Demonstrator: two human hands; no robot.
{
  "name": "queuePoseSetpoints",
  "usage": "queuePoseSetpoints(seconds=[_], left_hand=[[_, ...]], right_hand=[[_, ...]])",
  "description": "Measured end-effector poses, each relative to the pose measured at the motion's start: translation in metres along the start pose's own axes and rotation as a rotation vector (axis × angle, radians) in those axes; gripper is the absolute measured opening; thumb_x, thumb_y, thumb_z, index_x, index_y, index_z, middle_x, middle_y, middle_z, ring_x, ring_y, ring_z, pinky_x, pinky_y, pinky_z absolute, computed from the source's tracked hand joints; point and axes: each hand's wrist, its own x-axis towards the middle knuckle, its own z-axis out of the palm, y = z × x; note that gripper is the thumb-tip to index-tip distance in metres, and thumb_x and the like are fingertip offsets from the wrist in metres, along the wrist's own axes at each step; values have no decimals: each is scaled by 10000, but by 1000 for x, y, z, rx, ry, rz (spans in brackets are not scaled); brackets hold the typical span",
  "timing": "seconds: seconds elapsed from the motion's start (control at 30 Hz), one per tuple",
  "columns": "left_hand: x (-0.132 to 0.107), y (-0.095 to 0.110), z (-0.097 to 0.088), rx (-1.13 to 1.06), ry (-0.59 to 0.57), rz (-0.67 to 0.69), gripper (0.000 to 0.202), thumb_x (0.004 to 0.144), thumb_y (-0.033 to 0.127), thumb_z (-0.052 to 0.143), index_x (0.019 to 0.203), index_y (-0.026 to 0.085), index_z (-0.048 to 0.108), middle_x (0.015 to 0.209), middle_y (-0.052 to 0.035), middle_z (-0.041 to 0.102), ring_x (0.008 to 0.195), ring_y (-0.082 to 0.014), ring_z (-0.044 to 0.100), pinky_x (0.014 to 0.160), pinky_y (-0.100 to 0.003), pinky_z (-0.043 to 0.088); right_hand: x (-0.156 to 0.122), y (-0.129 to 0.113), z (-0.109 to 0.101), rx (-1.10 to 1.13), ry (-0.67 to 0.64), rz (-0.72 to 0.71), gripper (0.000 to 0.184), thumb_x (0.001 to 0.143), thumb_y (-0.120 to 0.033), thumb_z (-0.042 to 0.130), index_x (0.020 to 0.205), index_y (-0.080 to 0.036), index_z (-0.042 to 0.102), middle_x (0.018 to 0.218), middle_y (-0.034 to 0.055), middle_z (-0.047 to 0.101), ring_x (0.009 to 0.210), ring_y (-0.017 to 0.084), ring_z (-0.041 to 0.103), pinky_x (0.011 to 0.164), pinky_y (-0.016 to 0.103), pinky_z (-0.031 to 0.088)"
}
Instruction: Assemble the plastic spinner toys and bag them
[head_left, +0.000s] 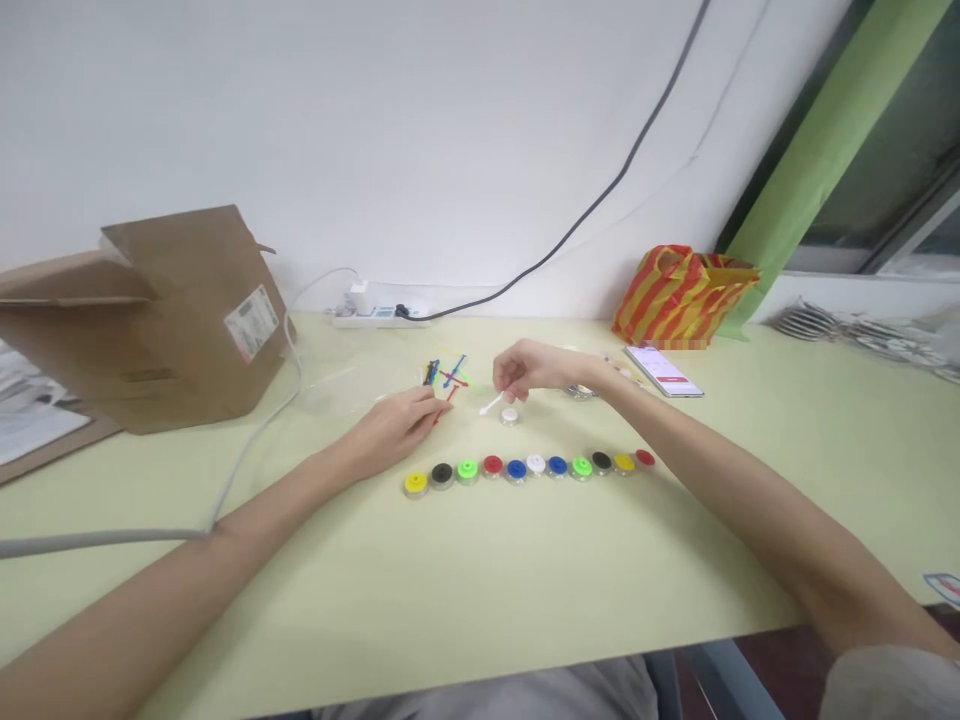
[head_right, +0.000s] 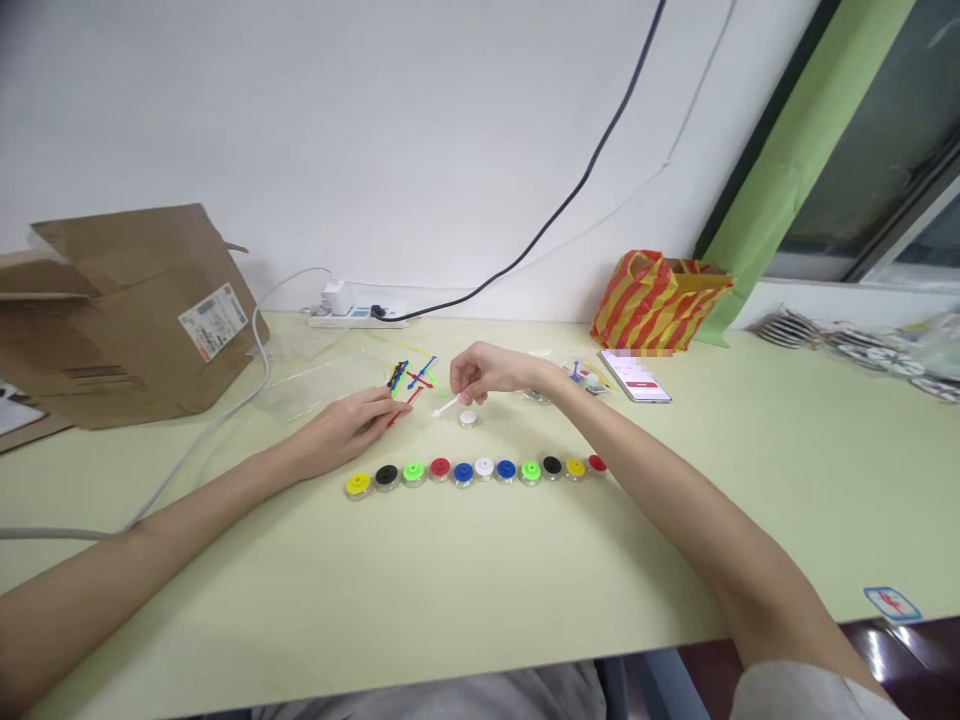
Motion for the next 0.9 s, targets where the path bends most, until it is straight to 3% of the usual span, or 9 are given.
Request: queuePoseSetpoints(seconds=[0.1, 0.23, 0.43, 0.67, 0.9], left_hand=[[1, 1, -1, -2, -13, -11, 381, 1064, 288, 337, 1200, 200, 682, 979, -65, 611, 823, -175, 603, 718, -289, 440], [2, -2, 0, -4, -24, -24, 377, 1059, 294, 348, 1208, 200, 681, 986, -67, 605, 847, -182, 609, 715, -285, 447], [2, -5, 2, 10, -27, -17, 392, 1061, 309, 347, 1219, 203, 689, 971, -67, 603, 848, -183, 609, 703, -282, 451], [3, -1, 0, -6, -14, -3, 373, 1044, 292, 362, 1150, 198, 707, 1006, -70, 627, 809, -173, 614, 708, -290, 456], [2, -2, 1, -17, -23, 2, 366, 1035, 262, 367, 1189, 203, 693, 1002, -67, 621, 829, -173, 614, 716, -284, 454]], right_hand=[[-1, 17, 1, 103, -60, 1, 239, 800, -325, 786, 878, -113, 705, 748, 47, 737, 656, 132, 659, 663, 262, 534], [-5, 24, 0, 125, -129, 8, 220, 826, -306, 767, 902, -104, 726, 787, 58, 750, 668, 127, 662, 647, 251, 532], [-7, 23, 3, 123, -120, 54, 204, 850, -298, 739, 912, -109, 692, 789, 57, 747, 630, 110, 632, 611, 243, 513], [-8, 16, 11, 70, -44, 190, 150, 805, -252, 745, 815, -133, 654, 739, 29, 727, 550, 79, 563, 502, 206, 413], [-10, 18, 12, 184, -85, 311, 181, 773, -283, 767, 835, -136, 681, 721, 20, 711, 488, 61, 496, 441, 193, 327]])
